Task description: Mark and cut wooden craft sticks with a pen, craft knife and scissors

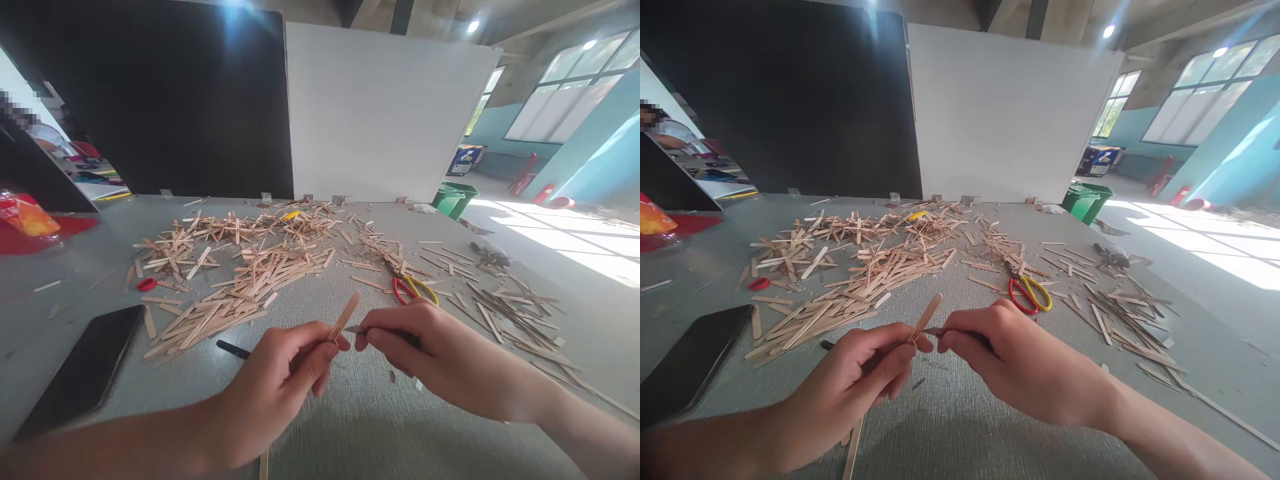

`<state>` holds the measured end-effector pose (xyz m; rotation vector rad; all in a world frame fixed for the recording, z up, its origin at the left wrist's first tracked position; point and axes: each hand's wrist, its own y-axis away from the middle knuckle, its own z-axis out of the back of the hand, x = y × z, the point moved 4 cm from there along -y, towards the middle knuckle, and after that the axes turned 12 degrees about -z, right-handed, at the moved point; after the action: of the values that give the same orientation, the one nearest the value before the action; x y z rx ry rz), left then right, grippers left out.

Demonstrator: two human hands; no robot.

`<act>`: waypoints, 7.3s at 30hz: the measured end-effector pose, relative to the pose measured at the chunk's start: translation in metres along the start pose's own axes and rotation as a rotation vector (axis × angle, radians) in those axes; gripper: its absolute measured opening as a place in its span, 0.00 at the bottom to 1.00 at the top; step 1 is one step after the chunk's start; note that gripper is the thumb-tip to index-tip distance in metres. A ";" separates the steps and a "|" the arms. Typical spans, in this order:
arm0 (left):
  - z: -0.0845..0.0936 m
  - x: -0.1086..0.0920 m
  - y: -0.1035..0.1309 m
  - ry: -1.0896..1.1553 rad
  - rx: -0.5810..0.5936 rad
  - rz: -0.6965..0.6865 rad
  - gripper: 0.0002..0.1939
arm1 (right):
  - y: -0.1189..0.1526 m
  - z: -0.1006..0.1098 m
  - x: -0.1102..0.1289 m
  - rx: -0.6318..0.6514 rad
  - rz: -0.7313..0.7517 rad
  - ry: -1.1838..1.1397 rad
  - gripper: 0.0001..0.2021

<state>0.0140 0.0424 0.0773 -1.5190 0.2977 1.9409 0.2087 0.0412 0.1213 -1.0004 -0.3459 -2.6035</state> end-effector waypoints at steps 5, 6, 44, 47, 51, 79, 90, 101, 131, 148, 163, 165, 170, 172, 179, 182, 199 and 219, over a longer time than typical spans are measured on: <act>-0.001 0.003 0.001 0.041 -0.045 0.030 0.18 | -0.001 -0.001 0.000 -0.055 -0.031 0.025 0.17; -0.001 0.003 0.001 0.045 -0.054 0.036 0.18 | -0.001 -0.002 0.000 -0.063 -0.030 0.033 0.17; 0.003 -0.001 0.003 0.141 -0.134 0.089 0.14 | 0.007 -0.002 0.006 -0.371 0.076 0.136 0.14; 0.001 -0.004 0.004 0.195 -0.120 0.090 0.14 | 0.009 -0.004 0.008 -0.355 0.083 0.112 0.13; -0.003 -0.006 0.006 0.228 -0.090 0.078 0.16 | 0.007 -0.006 0.002 -0.280 -0.012 0.075 0.15; -0.010 -0.013 0.011 0.496 0.071 0.177 0.16 | 0.017 -0.001 0.009 -0.558 0.181 0.128 0.12; -0.009 -0.011 0.019 0.384 -0.117 0.027 0.21 | 0.036 -0.014 0.019 -0.437 0.269 0.166 0.12; -0.010 -0.006 0.022 0.259 -0.110 0.063 0.25 | 0.041 -0.020 0.018 -0.464 0.410 0.464 0.14; -0.009 -0.003 0.021 0.083 0.018 0.161 0.21 | 0.039 -0.022 0.017 -0.409 0.244 0.314 0.13; -0.015 0.002 0.019 0.104 -0.050 0.011 0.20 | 0.026 -0.036 0.024 -0.372 0.196 0.143 0.15; -0.018 0.008 0.023 0.191 -0.101 -0.052 0.14 | 0.020 -0.050 0.018 -0.345 0.300 -0.073 0.15; -0.019 0.009 0.022 0.193 -0.119 -0.042 0.15 | 0.020 -0.052 0.016 -0.361 0.306 -0.064 0.16; -0.024 0.011 0.022 0.236 -0.237 0.031 0.18 | 0.018 -0.067 0.010 -0.437 0.367 -0.074 0.18; -0.025 0.008 0.024 0.244 -0.307 0.033 0.17 | 0.016 -0.072 0.009 -0.488 0.378 -0.087 0.19; -0.023 0.002 0.026 0.242 -0.370 -0.026 0.14 | 0.012 -0.071 0.010 -0.503 0.384 -0.200 0.17; -0.022 0.001 0.025 0.265 -0.311 -0.059 0.16 | 0.011 -0.069 0.011 -0.481 0.370 -0.235 0.17; -0.018 0.003 0.021 0.180 -0.319 -0.179 0.14 | 0.010 -0.069 0.012 -0.441 0.430 -0.232 0.18; -0.017 0.005 0.023 -0.078 -0.273 -0.227 0.21 | 0.010 -0.070 0.010 -0.431 0.414 -0.128 0.17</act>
<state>0.0129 0.0176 0.0632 -1.5643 -0.1751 1.9086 0.1637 0.0059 0.0789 -1.2241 0.3765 -2.2771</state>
